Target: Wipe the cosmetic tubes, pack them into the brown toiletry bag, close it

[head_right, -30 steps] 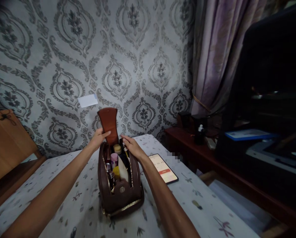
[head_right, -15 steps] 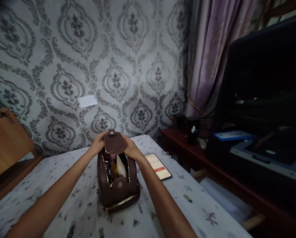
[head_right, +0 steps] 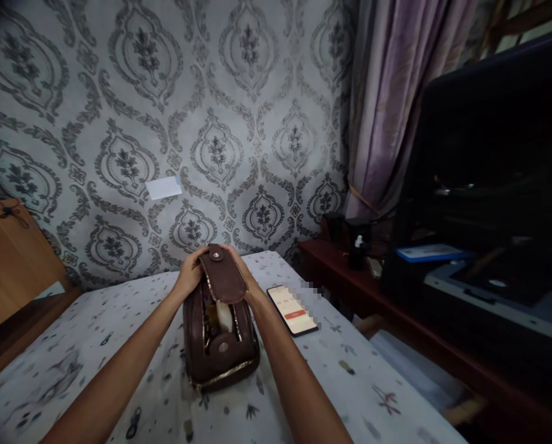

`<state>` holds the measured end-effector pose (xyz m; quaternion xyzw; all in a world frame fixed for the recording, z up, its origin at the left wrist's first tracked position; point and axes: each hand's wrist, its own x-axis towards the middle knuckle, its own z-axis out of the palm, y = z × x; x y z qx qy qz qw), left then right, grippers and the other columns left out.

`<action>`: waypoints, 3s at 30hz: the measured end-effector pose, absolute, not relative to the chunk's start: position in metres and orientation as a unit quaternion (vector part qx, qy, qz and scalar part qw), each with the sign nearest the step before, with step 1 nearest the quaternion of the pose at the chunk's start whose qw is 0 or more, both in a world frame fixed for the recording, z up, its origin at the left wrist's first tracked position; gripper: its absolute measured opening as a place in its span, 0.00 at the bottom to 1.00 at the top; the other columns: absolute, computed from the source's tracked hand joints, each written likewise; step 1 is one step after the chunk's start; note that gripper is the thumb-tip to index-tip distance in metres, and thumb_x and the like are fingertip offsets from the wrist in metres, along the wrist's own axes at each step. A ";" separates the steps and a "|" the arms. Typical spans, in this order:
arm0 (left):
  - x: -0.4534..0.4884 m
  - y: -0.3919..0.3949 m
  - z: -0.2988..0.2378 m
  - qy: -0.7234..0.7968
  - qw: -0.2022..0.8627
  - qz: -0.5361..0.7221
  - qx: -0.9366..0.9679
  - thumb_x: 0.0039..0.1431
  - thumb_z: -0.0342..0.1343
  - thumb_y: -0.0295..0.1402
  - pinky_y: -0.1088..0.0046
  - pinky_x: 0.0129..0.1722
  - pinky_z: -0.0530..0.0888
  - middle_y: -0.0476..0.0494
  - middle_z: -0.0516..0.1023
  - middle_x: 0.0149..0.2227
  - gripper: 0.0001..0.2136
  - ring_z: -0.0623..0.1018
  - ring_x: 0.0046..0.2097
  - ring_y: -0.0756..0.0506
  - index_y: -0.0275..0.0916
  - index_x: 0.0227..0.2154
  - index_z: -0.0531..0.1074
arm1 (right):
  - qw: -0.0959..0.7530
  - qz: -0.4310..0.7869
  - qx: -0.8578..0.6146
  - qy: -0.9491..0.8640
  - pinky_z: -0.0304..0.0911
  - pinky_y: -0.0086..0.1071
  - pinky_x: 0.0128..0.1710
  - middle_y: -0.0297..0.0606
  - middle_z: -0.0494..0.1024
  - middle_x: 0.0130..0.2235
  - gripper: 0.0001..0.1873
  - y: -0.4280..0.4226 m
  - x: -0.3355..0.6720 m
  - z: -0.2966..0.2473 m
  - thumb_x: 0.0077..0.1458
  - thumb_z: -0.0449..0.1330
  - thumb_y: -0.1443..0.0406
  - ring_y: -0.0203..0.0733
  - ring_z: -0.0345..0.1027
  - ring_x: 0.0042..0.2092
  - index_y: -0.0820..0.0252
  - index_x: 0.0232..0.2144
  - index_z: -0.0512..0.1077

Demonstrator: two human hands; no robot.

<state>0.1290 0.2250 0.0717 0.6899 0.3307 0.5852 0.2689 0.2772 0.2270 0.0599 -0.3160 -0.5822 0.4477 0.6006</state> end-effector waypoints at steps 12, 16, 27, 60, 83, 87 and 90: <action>0.128 0.209 0.072 0.340 0.242 0.602 0.681 0.44 0.59 0.25 0.61 0.58 0.63 0.43 0.80 0.45 0.12 0.72 0.53 0.37 0.43 0.33 0.80 | 0.575 0.480 -0.255 -0.611 0.66 0.32 0.39 0.32 0.79 0.35 0.16 0.201 0.289 0.065 0.38 0.68 0.60 0.43 0.72 0.39 0.56 0.32 0.71; 0.122 0.204 0.068 0.352 0.239 0.606 0.672 0.45 0.58 0.24 0.61 0.59 0.63 0.43 0.79 0.45 0.10 0.72 0.53 0.37 0.43 0.29 0.80 | 0.569 0.487 -0.263 -0.609 0.64 0.32 0.41 0.31 0.79 0.33 0.14 0.200 0.289 0.064 0.37 0.68 0.62 0.41 0.71 0.38 0.57 0.30 0.72; 0.117 0.181 0.063 0.389 0.246 0.596 0.658 0.50 0.57 0.24 0.62 0.62 0.59 0.43 0.76 0.49 0.11 0.68 0.59 0.38 0.42 0.36 0.78 | 0.567 0.477 -0.266 -0.616 0.62 0.31 0.40 0.29 0.77 0.31 0.15 0.199 0.291 0.059 0.34 0.69 0.64 0.40 0.69 0.36 0.57 0.29 0.73; 0.151 0.036 0.073 0.385 0.654 0.513 0.401 0.44 0.69 0.42 0.80 0.20 0.65 0.51 0.72 0.17 0.17 0.70 0.19 0.53 0.37 0.25 0.68 | 0.456 0.329 -0.223 -0.796 0.50 0.43 0.63 0.41 0.72 0.56 0.20 0.210 0.310 0.047 0.54 0.60 0.60 0.48 0.61 0.61 0.56 0.49 0.73; 0.139 0.039 0.109 0.319 0.684 0.610 0.242 0.62 0.48 0.27 0.77 0.19 0.67 0.38 0.79 0.29 0.11 0.79 0.29 0.46 0.33 0.28 0.73 | 0.344 0.408 -0.213 -0.818 0.42 0.46 0.66 0.41 0.53 0.69 0.33 0.176 0.347 0.068 0.48 0.68 0.52 0.51 0.35 0.71 0.51 0.55 0.69; 0.138 0.039 0.109 0.312 0.688 0.607 0.247 0.61 0.50 0.27 0.78 0.19 0.67 0.39 0.79 0.28 0.09 0.78 0.29 0.46 0.33 0.28 0.73 | 0.341 0.395 -0.201 -0.829 0.38 0.48 0.67 0.42 0.57 0.68 0.26 0.170 0.351 0.074 0.52 0.65 0.49 0.49 0.32 0.72 0.53 0.50 0.74; 0.136 0.038 0.108 0.312 0.688 0.605 0.251 0.60 0.52 0.27 0.78 0.19 0.67 0.39 0.79 0.28 0.08 0.78 0.29 0.47 0.33 0.27 0.73 | 0.348 0.382 -0.204 -0.832 0.37 0.50 0.67 0.41 0.53 0.69 0.26 0.164 0.357 0.077 0.52 0.65 0.50 0.51 0.33 0.72 0.52 0.51 0.75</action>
